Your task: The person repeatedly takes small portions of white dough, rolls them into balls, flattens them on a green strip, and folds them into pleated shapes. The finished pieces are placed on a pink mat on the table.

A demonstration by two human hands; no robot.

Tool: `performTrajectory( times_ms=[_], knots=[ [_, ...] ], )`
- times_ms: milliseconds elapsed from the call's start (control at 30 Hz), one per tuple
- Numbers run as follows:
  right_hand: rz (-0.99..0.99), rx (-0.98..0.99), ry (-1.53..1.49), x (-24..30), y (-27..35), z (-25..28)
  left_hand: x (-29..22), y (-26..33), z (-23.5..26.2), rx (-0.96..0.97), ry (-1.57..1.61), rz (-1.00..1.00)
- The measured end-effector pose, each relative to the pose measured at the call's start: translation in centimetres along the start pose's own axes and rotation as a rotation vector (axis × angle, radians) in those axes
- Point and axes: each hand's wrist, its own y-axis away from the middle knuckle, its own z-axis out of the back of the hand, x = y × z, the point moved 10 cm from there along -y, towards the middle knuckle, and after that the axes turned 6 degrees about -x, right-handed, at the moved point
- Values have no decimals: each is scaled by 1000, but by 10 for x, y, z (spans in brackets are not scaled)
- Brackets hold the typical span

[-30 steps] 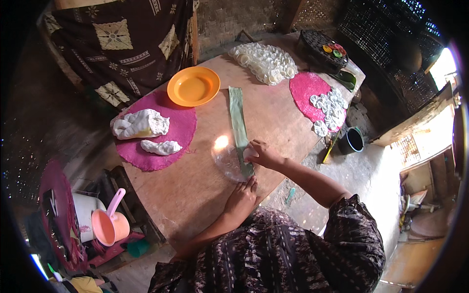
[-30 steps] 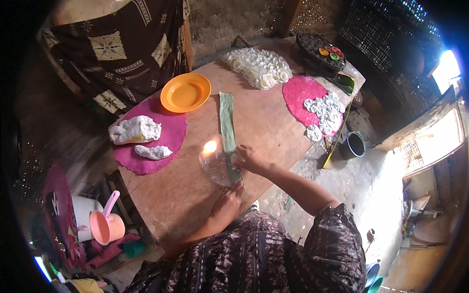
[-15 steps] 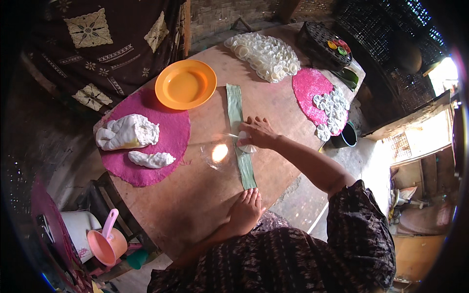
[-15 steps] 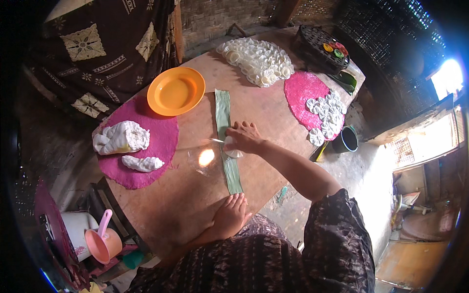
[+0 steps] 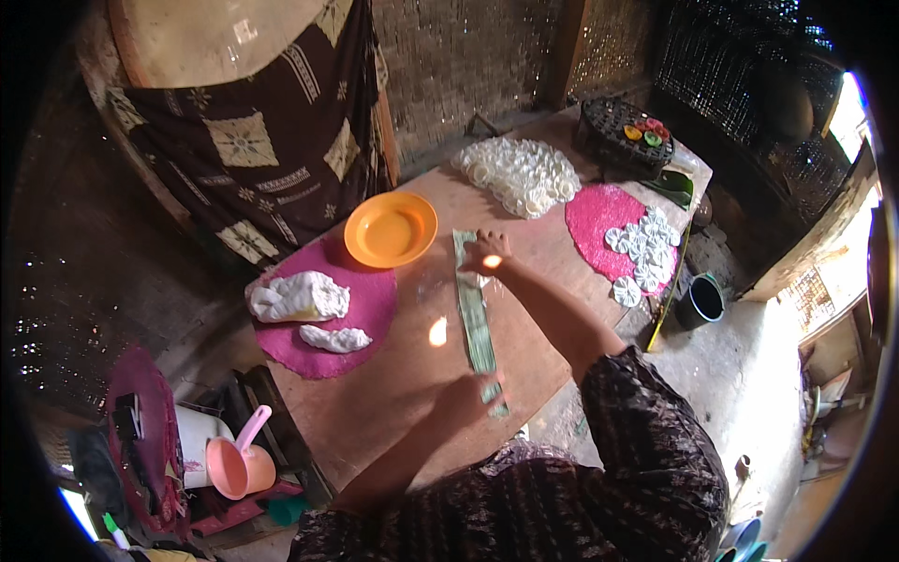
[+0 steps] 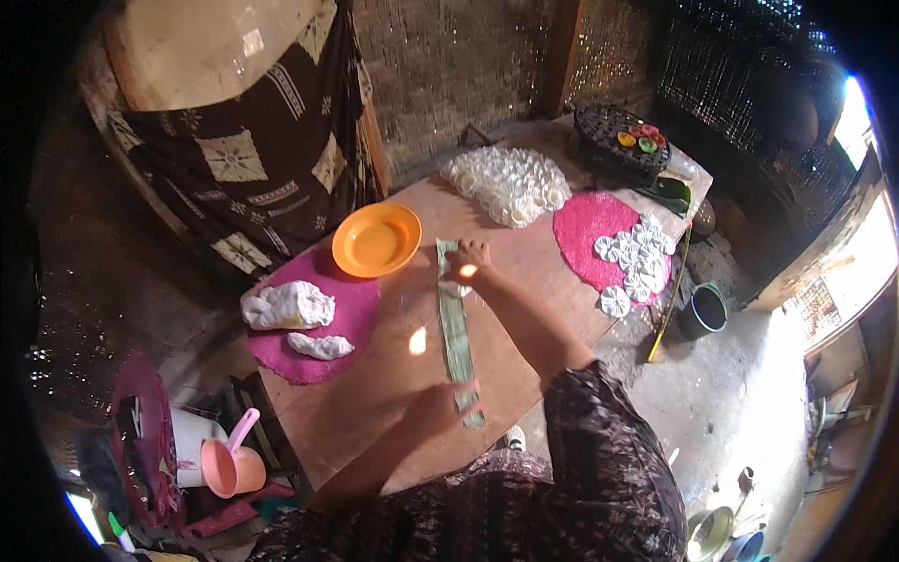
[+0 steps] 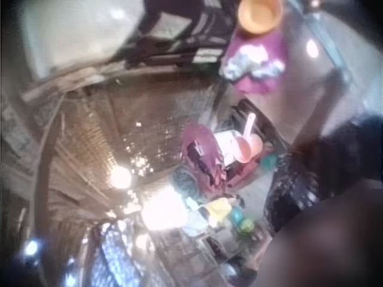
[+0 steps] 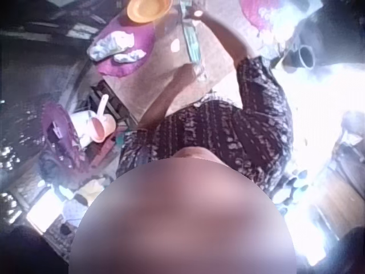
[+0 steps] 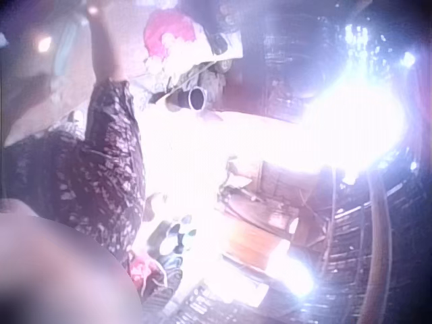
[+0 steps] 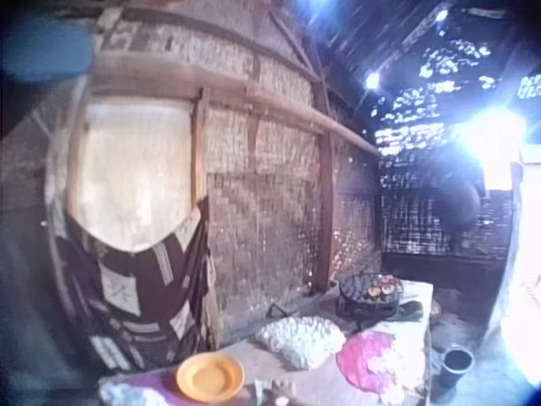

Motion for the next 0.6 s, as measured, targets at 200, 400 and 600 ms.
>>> performTrajectory(
  times_ms=[200,400,600],
  knots=[
    [99,69,-740,11,126,12,70,-39,139,-764,501,-51],
    [-225,-155,-309,-59,204,60,43,-77,95,-163,-327,135],
    [-165,-413,-968,-39,234,108,-42,-66,78,-283,1280,-103]
  ],
)
